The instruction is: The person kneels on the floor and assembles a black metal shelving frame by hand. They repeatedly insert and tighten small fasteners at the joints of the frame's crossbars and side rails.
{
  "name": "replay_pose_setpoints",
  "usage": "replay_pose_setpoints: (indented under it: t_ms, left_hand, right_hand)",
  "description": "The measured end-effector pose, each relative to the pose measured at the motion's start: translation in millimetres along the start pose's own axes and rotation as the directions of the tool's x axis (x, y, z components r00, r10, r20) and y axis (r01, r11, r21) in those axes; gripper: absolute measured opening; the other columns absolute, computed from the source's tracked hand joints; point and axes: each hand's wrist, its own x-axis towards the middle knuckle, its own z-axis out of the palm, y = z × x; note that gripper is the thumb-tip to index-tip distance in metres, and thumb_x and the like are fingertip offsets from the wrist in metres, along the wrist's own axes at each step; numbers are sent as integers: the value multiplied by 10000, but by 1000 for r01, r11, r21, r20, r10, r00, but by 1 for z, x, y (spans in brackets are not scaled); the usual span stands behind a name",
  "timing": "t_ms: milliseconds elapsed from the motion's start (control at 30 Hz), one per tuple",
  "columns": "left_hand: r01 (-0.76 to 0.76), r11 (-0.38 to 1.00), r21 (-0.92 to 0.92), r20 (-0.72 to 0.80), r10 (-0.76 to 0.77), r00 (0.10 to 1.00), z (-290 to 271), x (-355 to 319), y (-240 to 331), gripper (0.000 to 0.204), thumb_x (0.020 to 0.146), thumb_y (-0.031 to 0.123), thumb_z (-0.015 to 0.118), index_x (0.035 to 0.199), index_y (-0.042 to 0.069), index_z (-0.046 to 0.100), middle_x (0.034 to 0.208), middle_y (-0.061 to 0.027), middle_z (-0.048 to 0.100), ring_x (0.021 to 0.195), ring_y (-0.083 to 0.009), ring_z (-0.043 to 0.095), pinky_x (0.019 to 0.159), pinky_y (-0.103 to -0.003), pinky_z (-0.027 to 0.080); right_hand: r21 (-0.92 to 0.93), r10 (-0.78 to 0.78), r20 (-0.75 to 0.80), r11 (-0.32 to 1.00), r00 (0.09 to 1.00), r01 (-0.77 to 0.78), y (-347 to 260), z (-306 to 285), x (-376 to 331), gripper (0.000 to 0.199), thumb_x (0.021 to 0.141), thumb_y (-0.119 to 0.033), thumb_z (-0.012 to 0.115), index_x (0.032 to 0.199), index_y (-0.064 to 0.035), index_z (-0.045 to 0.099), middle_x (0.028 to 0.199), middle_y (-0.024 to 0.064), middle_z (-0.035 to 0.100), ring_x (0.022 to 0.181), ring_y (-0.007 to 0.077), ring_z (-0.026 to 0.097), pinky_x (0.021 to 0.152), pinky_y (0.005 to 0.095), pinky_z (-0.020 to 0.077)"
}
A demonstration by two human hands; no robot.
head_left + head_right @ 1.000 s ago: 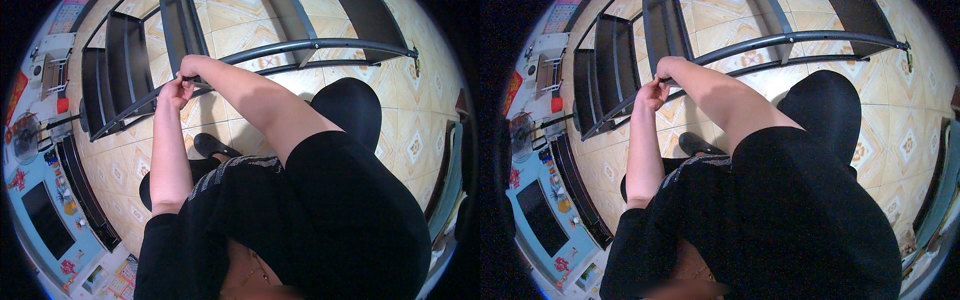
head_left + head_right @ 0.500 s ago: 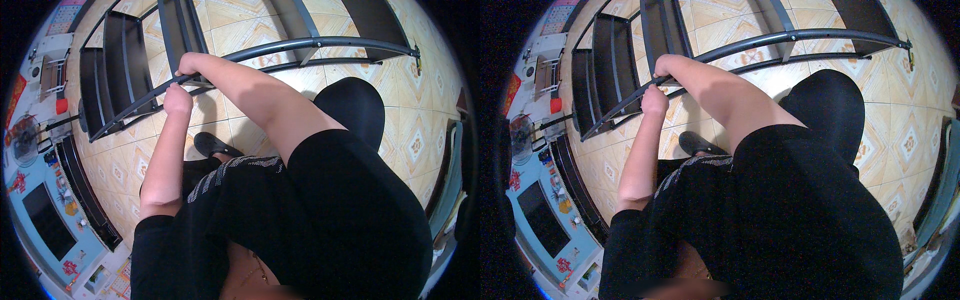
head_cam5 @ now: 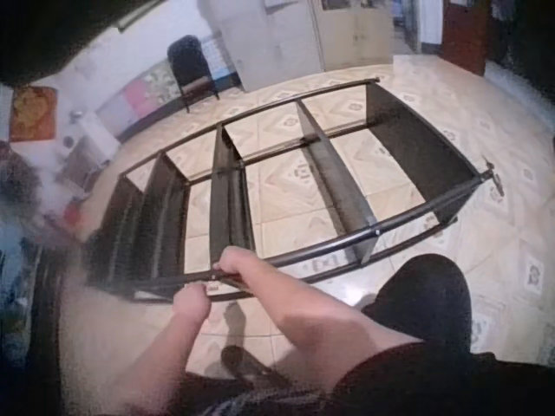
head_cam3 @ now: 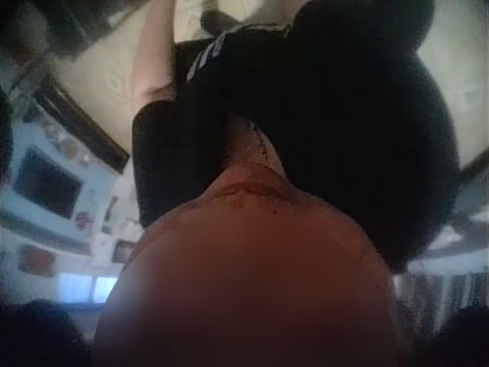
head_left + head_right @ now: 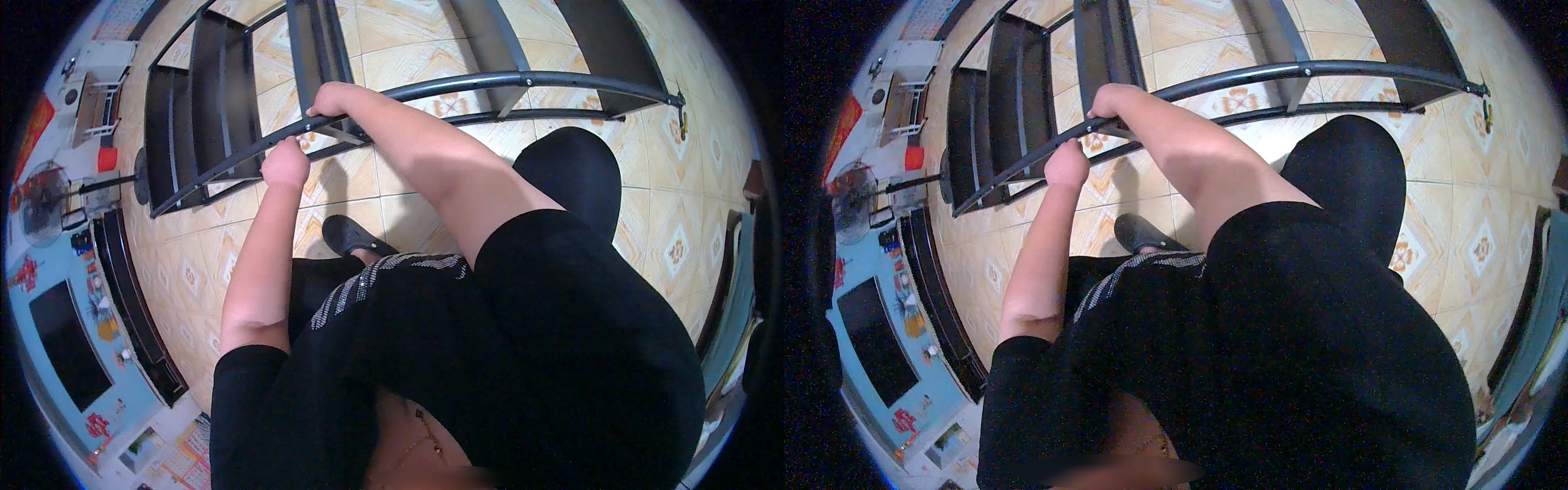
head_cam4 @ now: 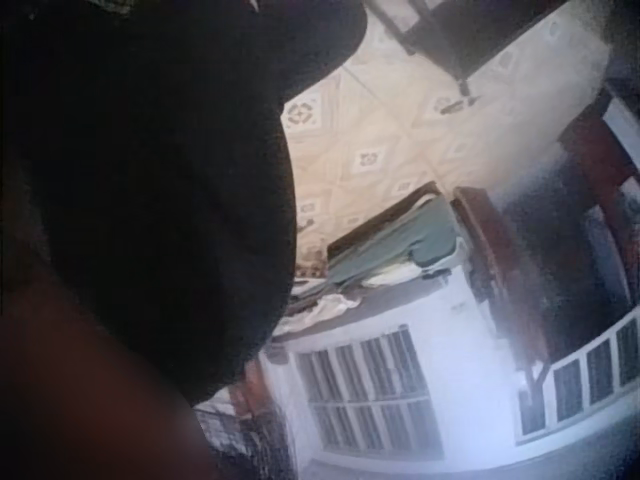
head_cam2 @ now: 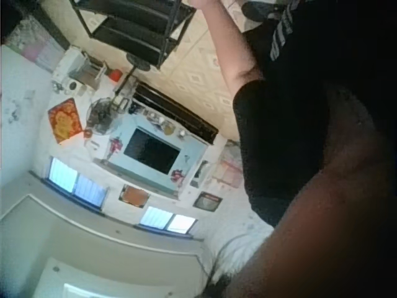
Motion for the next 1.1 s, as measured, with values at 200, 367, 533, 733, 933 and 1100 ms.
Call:
replay_pose_setpoints:
  t_ms: [200, 367, 533, 733, 933, 1100]
  left_hand:
    - [24, 993, -113, 8, -23, 1000, -46, -41, -39, 280, 911, 232, 442, 1014, 57, 635, 1055, -170, 641, 995, -332, 610, 834, -434, 487]
    - [-44, 825, -564, -158, -55, 986, -55, -114, -62, 280, 936, 242, 470, 865, -13, 564, 753, -135, 646, 702, -242, 637, 677, -345, 484]
    - [-32, 815, -578, -170, -82, 982, -50, -117, -63, 287, 939, 251, 470, 885, -12, 573, 769, -142, 651, 709, -254, 644, 675, -375, 481]
    - [35, 807, -590, -110, -123, 986, -53, -119, -67, 301, 926, 284, 452, 933, 21, 599, 923, -196, 637, 903, -378, 594, 771, -467, 463]
    - [47, 778, -626, -148, -178, 973, -47, -112, -93, 298, 925, 286, 453, 926, 28, 601, 909, -195, 641, 886, -383, 600, 762, -474, 464]
    - [23, 697, -717, -217, -255, 942, -34, -130, -111, 272, 922, 264, 457, 934, 40, 609, 889, -203, 639, 878, -400, 593, 759, -468, 465]
  right_hand:
    - [27, -48, -195, 998, 980, 55, 18, -11, -16, 506, 891, -501, 471, 929, -50, 699, 984, 152, 665, 926, 342, 617, 841, 405, 469]
    - [-342, -53, -147, 940, 988, 0, -3, -26, -85, 602, 841, -604, 494, 1022, -52, 652, 1000, 116, 673, 928, 285, 645, 807, 408, 485]
    - [-474, -118, -195, 880, 974, 12, -23, -11, -93, 575, 813, -593, 556, 1060, -74, 569, 929, 115, 674, 893, 275, 652, 744, 394, 507]
    - [-417, -144, -195, 908, 970, 51, -27, -9, -93, 514, 864, -533, 510, 1169, -120, 518, 937, 122, 670, 883, 304, 642, 714, 426, 513]
    - [-421, -197, -248, 904, 948, 77, -22, -3, -90, 505, 859, -550, 493, 1143, -141, 579, 969, 109, 673, 906, 298, 637, 743, 435, 511]
    - [-447, -127, -189, 894, 974, 31, -26, -2, -89, 516, 849, -570, 496, 1153, -159, 563, 1010, 102, 667, 927, 302, 634, 756, 436, 508]
